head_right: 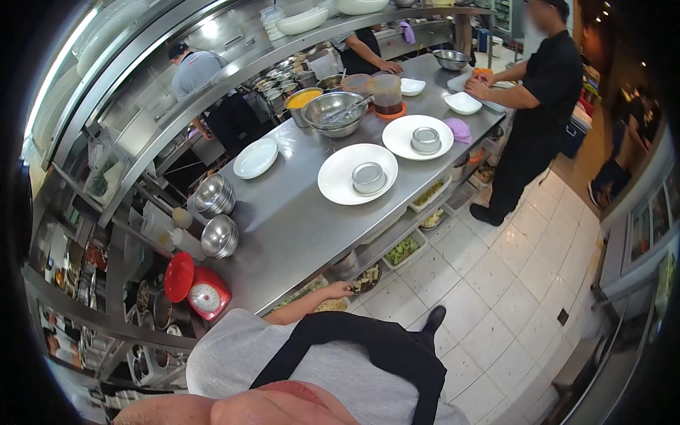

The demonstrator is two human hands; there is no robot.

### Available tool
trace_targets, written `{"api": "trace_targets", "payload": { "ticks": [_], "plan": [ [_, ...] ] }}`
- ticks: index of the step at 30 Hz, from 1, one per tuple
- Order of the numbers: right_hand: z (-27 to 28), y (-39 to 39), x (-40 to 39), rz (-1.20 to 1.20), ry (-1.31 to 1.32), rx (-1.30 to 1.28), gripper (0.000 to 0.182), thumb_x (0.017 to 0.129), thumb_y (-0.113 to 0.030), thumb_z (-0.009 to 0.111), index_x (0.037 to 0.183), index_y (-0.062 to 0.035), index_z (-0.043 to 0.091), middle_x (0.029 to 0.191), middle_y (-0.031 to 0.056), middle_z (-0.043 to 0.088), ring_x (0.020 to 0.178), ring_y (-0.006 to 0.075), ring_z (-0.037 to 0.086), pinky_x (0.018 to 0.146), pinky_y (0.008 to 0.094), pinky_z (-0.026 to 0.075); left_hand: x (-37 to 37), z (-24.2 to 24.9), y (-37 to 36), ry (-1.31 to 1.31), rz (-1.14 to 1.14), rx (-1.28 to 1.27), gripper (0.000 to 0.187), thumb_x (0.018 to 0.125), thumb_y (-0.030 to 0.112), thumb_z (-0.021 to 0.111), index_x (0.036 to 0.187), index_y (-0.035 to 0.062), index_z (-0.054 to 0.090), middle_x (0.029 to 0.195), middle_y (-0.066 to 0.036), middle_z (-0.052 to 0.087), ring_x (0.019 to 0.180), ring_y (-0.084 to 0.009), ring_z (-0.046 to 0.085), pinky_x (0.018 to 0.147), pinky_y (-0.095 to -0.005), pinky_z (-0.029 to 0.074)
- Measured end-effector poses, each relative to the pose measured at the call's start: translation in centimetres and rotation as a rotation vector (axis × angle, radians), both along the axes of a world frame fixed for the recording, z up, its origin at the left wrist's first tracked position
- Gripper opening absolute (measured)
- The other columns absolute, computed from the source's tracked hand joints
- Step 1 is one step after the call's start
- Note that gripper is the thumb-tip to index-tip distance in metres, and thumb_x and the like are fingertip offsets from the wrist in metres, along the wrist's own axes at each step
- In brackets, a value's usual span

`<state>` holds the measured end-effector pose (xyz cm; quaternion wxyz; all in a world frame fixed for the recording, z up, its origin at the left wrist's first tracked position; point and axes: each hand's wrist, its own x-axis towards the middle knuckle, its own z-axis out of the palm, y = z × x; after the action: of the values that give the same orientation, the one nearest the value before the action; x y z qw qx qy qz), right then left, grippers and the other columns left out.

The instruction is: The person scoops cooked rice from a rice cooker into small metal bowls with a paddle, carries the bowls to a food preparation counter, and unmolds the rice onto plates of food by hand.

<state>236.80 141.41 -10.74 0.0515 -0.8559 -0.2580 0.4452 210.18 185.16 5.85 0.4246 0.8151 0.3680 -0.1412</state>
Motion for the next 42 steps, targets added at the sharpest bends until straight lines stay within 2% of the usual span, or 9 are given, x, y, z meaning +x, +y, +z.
{"api": "trace_targets", "payload": {
  "ticks": [5,9,15,18,21,26,28,41,42],
  "plan": [
    [-0.7,7.8,14.2,0.22,-0.071,0.029,0.031,0.073,-0.027,0.057,0.091,-0.0019,0.061,0.094,0.0213,0.059,0.091,0.0358,0.056,0.08,0.0408,0.044,4.6,-2.4,0.4,0.069,-0.126,0.082,0.046,0.076,0.038,0.055,0.107,0.0031,0.054,0.105,-0.018,0.056,0.097,-0.0303,0.054,0.082,-0.0373,0.042],
    [1.8,18.6,28.2,0.453,-0.281,0.154,0.031,0.072,-0.027,0.057,0.091,-0.0022,0.061,0.096,0.021,0.059,0.093,0.0355,0.056,0.081,0.0402,0.045,4.7,-6.3,0.9,0.309,0.059,0.031,0.051,0.074,0.04,0.055,0.108,0.0019,0.054,0.108,-0.02,0.055,0.101,-0.0328,0.052,0.085,-0.0396,0.041],
    [12.8,32.6,40.2,0.247,-0.358,0.411,0.029,0.07,-0.025,0.061,0.086,-0.001,0.061,0.092,0.0217,0.06,0.09,0.0346,0.057,0.078,0.0392,0.046,8.7,-3.8,-4.1,0.161,0.469,0.06,0.051,0.074,0.043,0.054,0.105,0.0033,0.057,0.108,-0.018,0.055,0.101,-0.0318,0.052,0.084,-0.0392,0.041],
    [13.5,35.9,41.7,0.255,-0.37,0.399,0.028,0.07,-0.024,0.061,0.085,-0.0005,0.062,0.09,0.0221,0.061,0.089,0.0346,0.058,0.078,0.0386,0.046,9.5,-4.9,-4.9,0.121,0.459,-0.195,0.05,0.074,0.045,0.054,0.103,0.0035,0.058,0.109,-0.016,0.056,0.1,-0.0314,0.052,0.083,-0.0391,0.042],
    [9.0,36.5,41.0,0.352,-0.389,0.393,0.023,0.068,-0.022,0.06,0.077,-0.0009,0.063,0.082,0.0215,0.061,0.083,0.0338,0.06,0.074,0.0393,0.047,9.3,-4.1,-5.6,0.098,0.515,0.002,0.047,0.074,0.044,0.054,0.098,0.0036,0.06,0.104,-0.017,0.058,0.096,-0.0323,0.054,0.079,-0.0399,0.043],
    [8.4,32.4,33.3,0.492,-0.075,0.227,0.035,0.071,-0.032,0.059,0.088,-0.0013,0.063,0.095,0.0184,0.061,0.093,0.0339,0.056,0.083,0.0392,0.044,9.6,-3.2,-4.0,0.209,0.541,0.026,0.047,0.073,0.045,0.053,0.086,0.0005,0.062,0.09,-0.02,0.06,0.088,-0.0347,0.056,0.076,-0.0417,0.043],
    [5.6,31.3,31.7,0.576,-0.03,0.206,0.036,0.072,-0.033,0.059,0.089,-0.0013,0.063,0.095,0.0185,0.06,0.094,0.0339,0.056,0.083,0.0392,0.044,9.5,-5.2,-2.7,0.308,0.446,-0.12,0.051,0.075,0.045,0.055,0.106,0.0052,0.057,0.111,-0.015,0.055,0.104,-0.0306,0.051,0.089,-0.0358,0.039],
    [-9.7,33.7,39.7,0.759,-0.294,0.116,0.042,0.074,-0.039,0.057,0.093,-0.0013,0.062,0.1,0.0186,0.059,0.098,0.0334,0.054,0.086,0.0395,0.042,9.6,-4.1,0.6,0.274,0.47,-0.069,0.052,0.074,0.042,0.056,0.111,0.0049,0.055,0.113,-0.017,0.054,0.106,-0.0302,0.05,0.09,-0.0371,0.04],
    [2.5,35.0,37.9,0.623,-0.179,0.071,0.042,0.074,-0.038,0.058,0.094,-0.0007,0.061,0.1,0.0191,0.059,0.098,0.0335,0.054,0.085,0.0394,0.043,9.2,-4.9,0.5,0.241,0.477,-0.059,0.052,0.074,0.042,0.056,0.11,0.0047,0.055,0.112,-0.017,0.054,0.106,-0.0299,0.051,0.089,-0.0366,0.04]
  ]
}}
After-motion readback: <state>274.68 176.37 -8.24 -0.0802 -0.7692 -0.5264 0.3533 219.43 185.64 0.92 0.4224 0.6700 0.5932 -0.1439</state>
